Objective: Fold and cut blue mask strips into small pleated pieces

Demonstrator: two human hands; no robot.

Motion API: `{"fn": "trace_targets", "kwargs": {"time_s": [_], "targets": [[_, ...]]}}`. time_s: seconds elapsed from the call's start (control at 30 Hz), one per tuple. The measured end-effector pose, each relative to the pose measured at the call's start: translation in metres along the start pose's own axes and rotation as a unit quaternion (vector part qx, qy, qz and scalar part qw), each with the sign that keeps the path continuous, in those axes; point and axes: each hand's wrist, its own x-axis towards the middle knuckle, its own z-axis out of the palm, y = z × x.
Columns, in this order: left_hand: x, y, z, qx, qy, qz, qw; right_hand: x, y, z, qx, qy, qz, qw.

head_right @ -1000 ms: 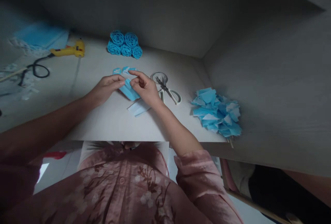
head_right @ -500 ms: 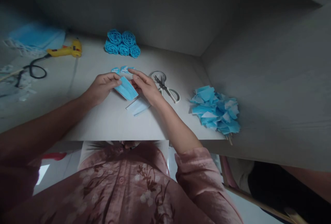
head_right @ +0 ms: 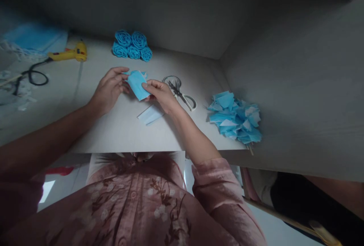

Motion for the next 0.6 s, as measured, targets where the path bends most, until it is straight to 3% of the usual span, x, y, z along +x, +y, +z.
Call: {"fn": "trace_targets", "kwargs": {"time_s": [0.07, 0.13, 0.2, 0.3, 0.47, 0.53, 0.6], "targets": [[0.001, -0.003, -0.003, 0.092, 0.022, 0.099, 0.991, 0.003, 0.0, -0.001, 0.022, 0.026, 0.002, 0.999], [-0.001, -0.002, -0.004, 0.216, 0.012, 0.193, 0.957, 0.005, 0.0, -0.002, 0.049, 0.042, 0.011, 0.998], [-0.004, 0.002, -0.002, 0.311, -0.013, 0.24, 0.919, 0.006, 0.001, -0.002, 0.072, 0.045, 0.024, 0.996], [-0.011, 0.011, 0.005, 0.366, -0.041, 0.241, 0.898, 0.005, 0.004, 0.0, 0.089, 0.029, 0.041, 0.995], [-0.015, 0.015, 0.006, 0.326, -0.058, 0.261, 0.907, 0.004, 0.008, 0.004, 0.083, -0.011, 0.061, 0.995], [-0.014, 0.013, 0.004, 0.291, -0.029, 0.253, 0.922, 0.006, 0.007, 0.002, 0.063, -0.006, 0.071, 0.995], [-0.011, 0.01, 0.003, 0.238, 0.022, 0.194, 0.951, 0.008, 0.005, -0.001, 0.046, 0.029, 0.069, 0.996]]}}
